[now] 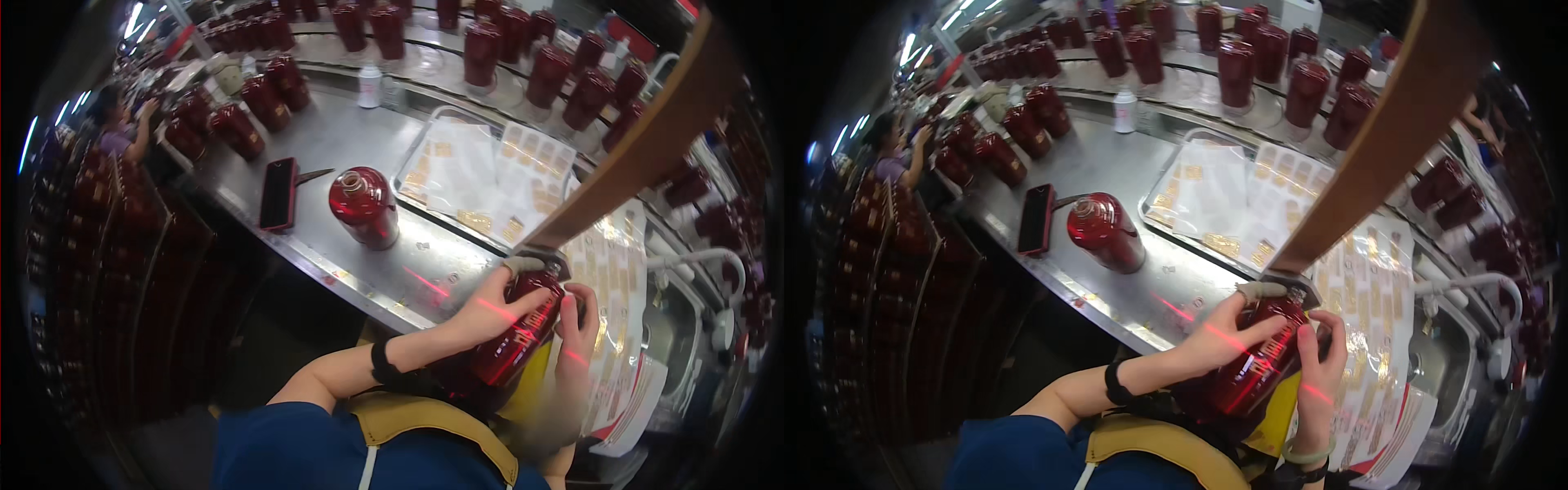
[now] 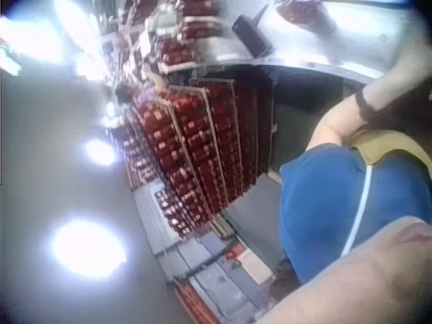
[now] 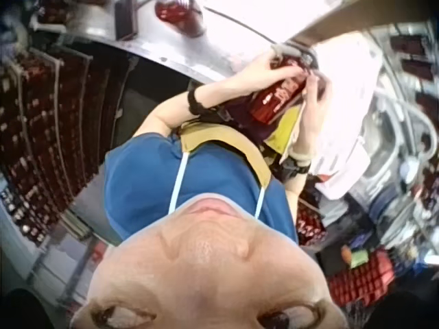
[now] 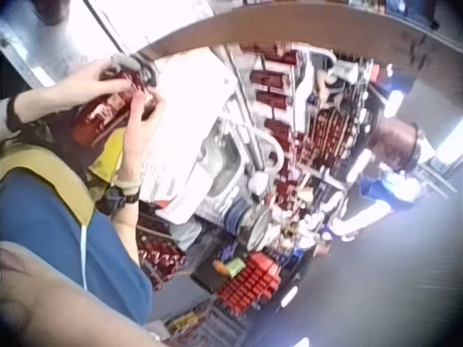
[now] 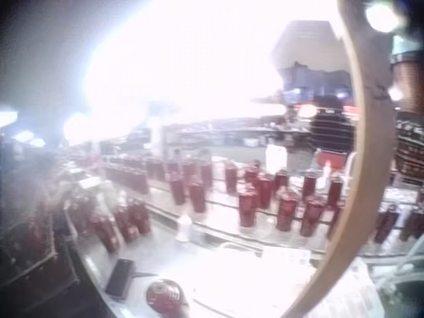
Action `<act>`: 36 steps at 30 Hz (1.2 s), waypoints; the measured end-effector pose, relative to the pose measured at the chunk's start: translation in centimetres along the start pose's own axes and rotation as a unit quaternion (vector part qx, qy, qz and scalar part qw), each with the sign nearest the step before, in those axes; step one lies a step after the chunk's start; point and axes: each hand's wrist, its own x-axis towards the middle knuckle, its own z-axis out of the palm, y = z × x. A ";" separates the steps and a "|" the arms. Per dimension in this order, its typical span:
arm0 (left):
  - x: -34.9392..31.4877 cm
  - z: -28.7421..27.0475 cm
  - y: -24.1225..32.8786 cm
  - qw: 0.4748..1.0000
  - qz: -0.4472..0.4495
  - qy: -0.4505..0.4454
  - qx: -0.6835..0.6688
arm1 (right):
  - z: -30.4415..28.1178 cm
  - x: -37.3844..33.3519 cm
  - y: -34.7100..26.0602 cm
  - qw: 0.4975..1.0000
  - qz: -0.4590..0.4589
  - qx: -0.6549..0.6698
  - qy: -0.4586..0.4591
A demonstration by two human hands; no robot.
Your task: Applying labels and decorative seals to glass liquor bottles by hand.
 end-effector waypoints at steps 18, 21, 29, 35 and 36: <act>0.7 -0.7 -1.4 0.998 0.060 0.006 0.033 | 2.6 -0.1 0.3 0.989 0.023 0.137 0.041; 0.7 -0.6 -1.9 0.994 0.089 0.011 0.062 | 2.5 -0.1 0.1 0.993 0.027 0.110 0.044; 0.2 0.2 -1.8 0.997 0.051 0.016 0.052 | 1.8 -0.7 1.4 0.992 0.003 0.105 0.065; -0.2 -0.3 0.2 0.999 -0.024 0.030 -0.007 | 2.7 -0.3 0.4 0.985 0.002 0.169 0.030; -0.2 -0.5 0.6 0.999 -0.031 0.030 -0.015 | 2.7 -0.1 0.2 0.983 0.010 0.179 0.022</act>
